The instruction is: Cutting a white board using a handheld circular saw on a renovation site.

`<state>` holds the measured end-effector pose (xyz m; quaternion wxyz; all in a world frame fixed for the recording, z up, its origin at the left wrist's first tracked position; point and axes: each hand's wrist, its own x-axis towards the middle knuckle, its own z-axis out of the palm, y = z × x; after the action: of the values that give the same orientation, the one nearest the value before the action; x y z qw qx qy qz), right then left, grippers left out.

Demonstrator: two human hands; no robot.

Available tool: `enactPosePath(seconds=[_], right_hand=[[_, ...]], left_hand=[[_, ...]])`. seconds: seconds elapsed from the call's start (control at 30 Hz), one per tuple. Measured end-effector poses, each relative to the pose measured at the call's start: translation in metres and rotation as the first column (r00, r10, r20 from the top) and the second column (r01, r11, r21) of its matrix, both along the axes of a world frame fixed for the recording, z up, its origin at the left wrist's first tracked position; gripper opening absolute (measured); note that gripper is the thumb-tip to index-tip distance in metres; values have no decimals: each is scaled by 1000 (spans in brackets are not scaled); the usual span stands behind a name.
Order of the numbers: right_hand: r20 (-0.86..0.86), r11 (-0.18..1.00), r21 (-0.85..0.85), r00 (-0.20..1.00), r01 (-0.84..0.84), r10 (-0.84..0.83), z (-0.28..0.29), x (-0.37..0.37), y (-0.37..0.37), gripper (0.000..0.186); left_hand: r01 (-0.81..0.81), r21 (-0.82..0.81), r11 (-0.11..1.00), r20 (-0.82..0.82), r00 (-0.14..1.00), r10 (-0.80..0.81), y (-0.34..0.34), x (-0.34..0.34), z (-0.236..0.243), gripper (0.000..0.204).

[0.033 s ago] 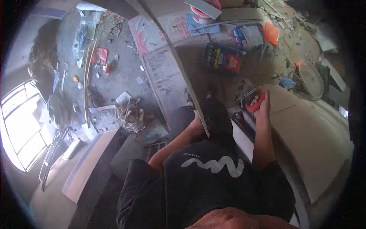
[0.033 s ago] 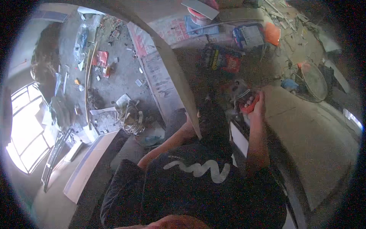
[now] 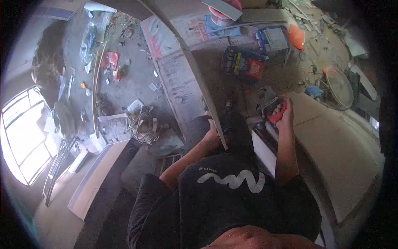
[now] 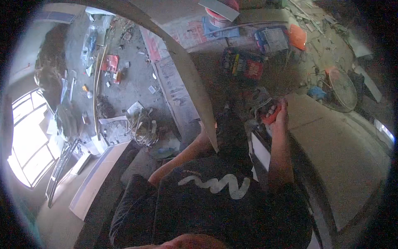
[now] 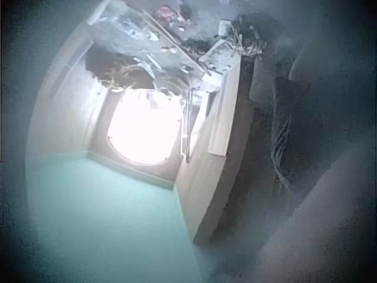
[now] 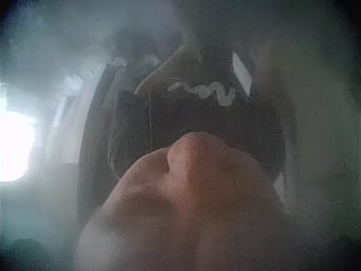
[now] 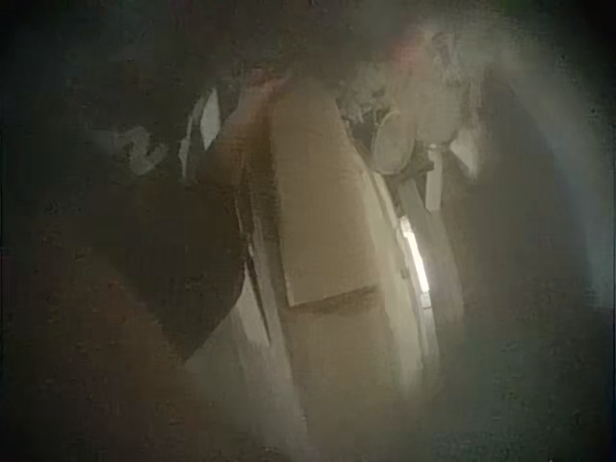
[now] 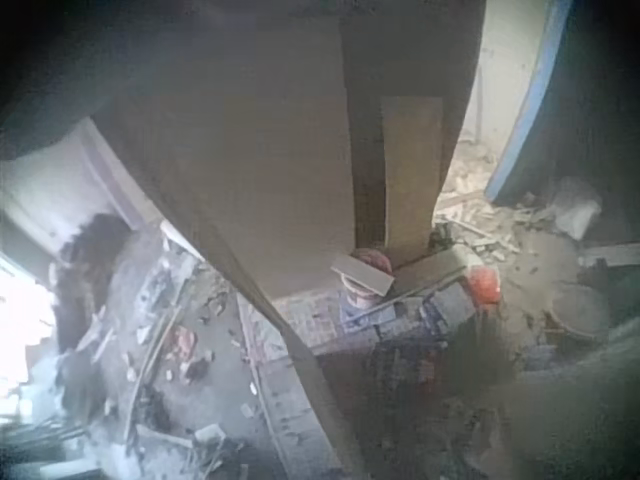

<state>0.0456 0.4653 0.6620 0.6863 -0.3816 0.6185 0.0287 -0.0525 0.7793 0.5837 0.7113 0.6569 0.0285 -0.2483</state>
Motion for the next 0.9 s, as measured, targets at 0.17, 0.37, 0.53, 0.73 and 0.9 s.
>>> enactPosePath(seconds=[0.17, 0.37, 0.53, 0.73, 0.9], right_hand=[[29, 992, 42, 993, -118, 117, -15, -3, 0, 39], [49, 965, 194, 984, -179, 172, -53, 13, 1, 44], [-1, 995, 102, 1000, -23, 24, -259, -28, -73, 53], [-466, 708, -172, 689, -686, 555, -342, 34, -44, 52], [-733, -111, 19, -90, -994, 674, -484, 36, -37, 56]], left_hand=[[-158, 197, 968, -52, 984, 171, 30, 36, 58, 51], [-34, 516, 856, -99, 990, 99, 46, 67, 49, 57], [-311, 547, 777, 136, 949, 285, 29, 60, 45, 50], [-348, 665, 661, 109, 921, 375, 51, 17, 27, 44], [-491, 723, 486, 189, 817, 545, 6, 49, 65, 41]])
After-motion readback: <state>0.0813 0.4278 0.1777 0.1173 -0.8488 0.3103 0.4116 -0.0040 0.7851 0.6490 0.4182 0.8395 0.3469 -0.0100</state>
